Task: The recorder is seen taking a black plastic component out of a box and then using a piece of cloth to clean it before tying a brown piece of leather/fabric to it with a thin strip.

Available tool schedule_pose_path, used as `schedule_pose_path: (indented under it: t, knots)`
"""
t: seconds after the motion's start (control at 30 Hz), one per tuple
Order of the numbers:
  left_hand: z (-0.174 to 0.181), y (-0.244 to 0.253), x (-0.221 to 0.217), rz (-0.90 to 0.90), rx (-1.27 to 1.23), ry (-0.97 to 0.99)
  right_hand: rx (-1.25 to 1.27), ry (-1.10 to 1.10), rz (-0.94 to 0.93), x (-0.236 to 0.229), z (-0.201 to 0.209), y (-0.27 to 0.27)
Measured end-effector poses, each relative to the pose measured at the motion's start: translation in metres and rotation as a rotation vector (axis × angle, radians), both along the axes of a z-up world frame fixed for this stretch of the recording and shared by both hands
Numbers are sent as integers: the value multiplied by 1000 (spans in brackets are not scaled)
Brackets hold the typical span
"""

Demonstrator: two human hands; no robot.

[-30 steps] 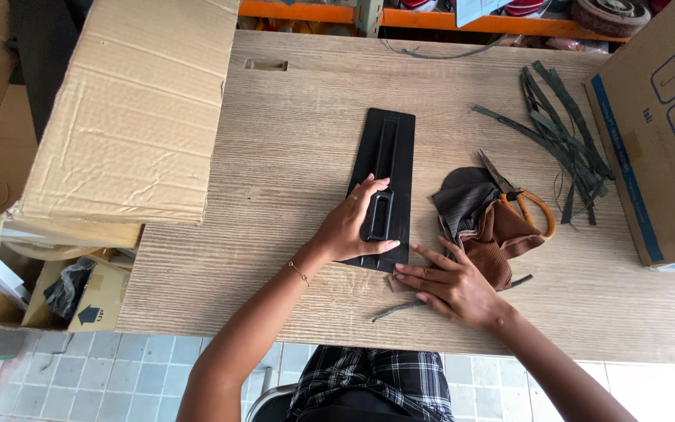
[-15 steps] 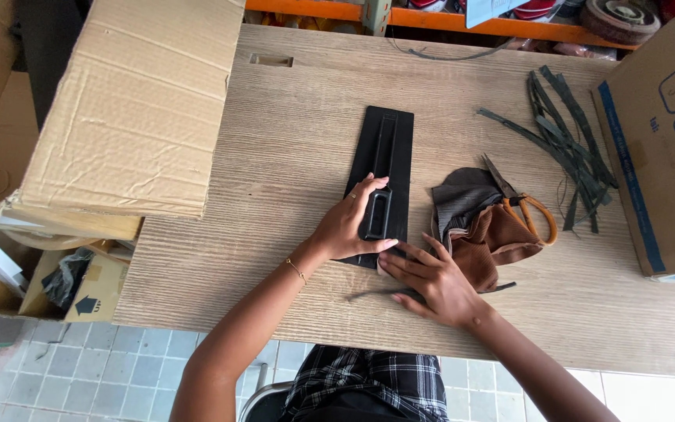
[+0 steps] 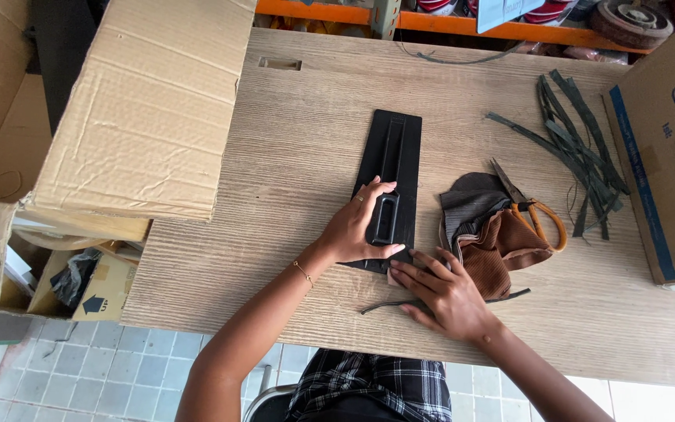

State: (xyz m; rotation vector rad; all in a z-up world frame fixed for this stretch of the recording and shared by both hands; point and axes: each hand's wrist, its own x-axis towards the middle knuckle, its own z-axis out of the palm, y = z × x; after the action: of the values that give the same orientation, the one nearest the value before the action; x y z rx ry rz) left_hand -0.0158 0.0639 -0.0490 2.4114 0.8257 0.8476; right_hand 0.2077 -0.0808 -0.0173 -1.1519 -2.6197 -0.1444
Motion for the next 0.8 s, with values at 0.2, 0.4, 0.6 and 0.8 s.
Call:
schedule_pose_path:
  t: [0.2, 0.4, 0.6, 0.8]
  knots:
    - [4, -2, 0, -12, -34, -8, -63, -122, -121, 3, -3, 20]
    - [5, -2, 0, -11, -66, -10, -5, -112, -216, 3, -6, 57]
    - [1, -1, 0, -29, -66, -11, -3, -82, -202, 3, -9, 64]
    - [-6, 0, 0, -1, 31, -16, -88, -45, -44, -6, -6, 13]
